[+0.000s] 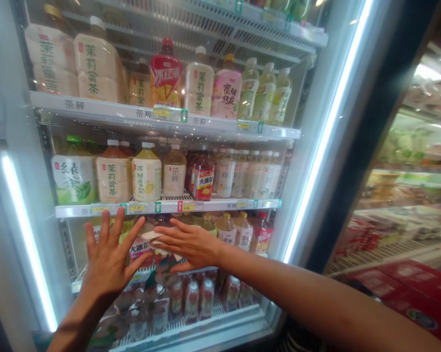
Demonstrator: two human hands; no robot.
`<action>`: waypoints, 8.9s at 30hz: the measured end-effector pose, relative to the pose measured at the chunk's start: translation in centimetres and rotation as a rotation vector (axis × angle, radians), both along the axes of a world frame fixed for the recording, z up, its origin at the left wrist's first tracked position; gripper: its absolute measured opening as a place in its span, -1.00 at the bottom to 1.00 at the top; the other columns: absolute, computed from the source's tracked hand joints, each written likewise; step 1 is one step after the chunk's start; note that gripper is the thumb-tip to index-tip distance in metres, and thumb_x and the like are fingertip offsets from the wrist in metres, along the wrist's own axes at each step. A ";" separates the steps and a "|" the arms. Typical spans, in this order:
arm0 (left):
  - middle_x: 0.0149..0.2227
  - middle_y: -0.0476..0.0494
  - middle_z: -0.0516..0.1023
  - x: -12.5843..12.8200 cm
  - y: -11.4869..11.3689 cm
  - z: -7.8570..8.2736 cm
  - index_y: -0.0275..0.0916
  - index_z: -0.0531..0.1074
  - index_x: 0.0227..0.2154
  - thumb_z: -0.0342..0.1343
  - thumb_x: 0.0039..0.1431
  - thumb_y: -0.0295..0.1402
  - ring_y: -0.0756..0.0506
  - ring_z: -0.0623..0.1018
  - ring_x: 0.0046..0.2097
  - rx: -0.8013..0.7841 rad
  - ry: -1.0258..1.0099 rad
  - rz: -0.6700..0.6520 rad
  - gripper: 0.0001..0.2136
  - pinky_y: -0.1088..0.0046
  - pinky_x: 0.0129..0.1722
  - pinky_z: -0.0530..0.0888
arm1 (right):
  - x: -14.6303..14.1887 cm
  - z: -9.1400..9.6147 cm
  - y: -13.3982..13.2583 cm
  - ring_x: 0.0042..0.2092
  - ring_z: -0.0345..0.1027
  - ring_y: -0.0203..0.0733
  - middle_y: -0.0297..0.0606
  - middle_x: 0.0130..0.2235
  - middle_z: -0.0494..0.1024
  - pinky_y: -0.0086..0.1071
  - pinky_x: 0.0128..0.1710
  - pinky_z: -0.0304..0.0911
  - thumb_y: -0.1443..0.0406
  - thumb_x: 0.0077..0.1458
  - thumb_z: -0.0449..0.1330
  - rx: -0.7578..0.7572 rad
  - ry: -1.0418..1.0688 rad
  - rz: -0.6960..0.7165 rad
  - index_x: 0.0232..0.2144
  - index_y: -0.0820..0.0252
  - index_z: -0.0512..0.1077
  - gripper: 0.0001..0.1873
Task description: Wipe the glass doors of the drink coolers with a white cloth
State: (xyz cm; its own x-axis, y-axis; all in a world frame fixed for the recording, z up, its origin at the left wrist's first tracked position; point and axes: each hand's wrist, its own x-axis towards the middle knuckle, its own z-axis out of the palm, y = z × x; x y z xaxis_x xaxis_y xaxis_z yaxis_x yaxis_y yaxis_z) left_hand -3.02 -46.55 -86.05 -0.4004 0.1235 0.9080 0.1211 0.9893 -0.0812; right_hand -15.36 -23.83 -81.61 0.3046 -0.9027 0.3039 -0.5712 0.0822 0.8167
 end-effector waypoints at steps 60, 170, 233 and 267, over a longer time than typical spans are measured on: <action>0.52 -0.14 -0.28 -1.0 4.3 0.9 0.12 -0.08 0.42 0.30 0.11 -0.04 -0.38 -0.25 0.51 0.008 0.037 -0.053 -0.10 -0.35 0.38 -0.28 | -2.5 7.3 4.2 0.51 -0.43 0.17 -0.03 0.50 -0.15 0.28 0.45 -0.41 -0.32 0.21 -0.13 -0.537 -0.095 -0.172 0.47 0.26 -0.41 0.12; 0.53 -0.07 -0.41 -5.3 5.7 24.7 0.07 -0.15 0.44 -0.19 0.34 0.14 -0.35 -0.36 0.50 -0.604 0.120 0.093 -0.31 -0.17 0.43 -0.25 | -6.8 14.8 14.8 0.50 -0.38 0.24 -0.29 0.50 -0.17 0.42 0.42 -0.48 -0.12 0.21 0.13 -0.548 -0.002 -0.043 0.46 -0.06 -0.15 -0.07; 0.51 -0.21 -0.16 -5.5 8.6 4.1 -0.16 -0.07 0.45 -0.10 0.12 0.36 -0.38 -0.33 0.50 -0.749 -0.056 0.048 -0.03 -0.02 0.46 -0.29 | -4.2 3.1 9.6 0.49 -0.32 0.37 -0.22 0.51 -0.31 0.49 0.37 -0.36 -0.14 0.15 0.21 -0.835 -0.185 -0.136 0.46 -0.09 -0.16 0.02; 0.52 -0.20 -0.34 -2.4 1.8 7.8 -0.10 -0.20 0.46 -0.01 0.11 0.33 -0.34 -0.29 0.51 -0.605 -0.001 0.126 0.00 0.04 0.47 -0.23 | -4.2 3.3 9.8 0.49 -0.34 0.34 -0.25 0.51 -0.30 0.50 0.37 -0.34 -0.13 0.19 0.19 -0.824 -0.187 -0.122 0.45 -0.15 -0.10 -0.07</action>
State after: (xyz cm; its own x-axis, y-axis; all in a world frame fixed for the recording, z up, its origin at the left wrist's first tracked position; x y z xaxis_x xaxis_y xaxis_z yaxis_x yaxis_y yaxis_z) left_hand -5.39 -44.72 -78.30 -0.4461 0.5686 0.6912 0.0067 0.7744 -0.6327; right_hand -19.54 -14.00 -78.35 0.0990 -0.3941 0.9137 -0.6395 0.6783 0.3619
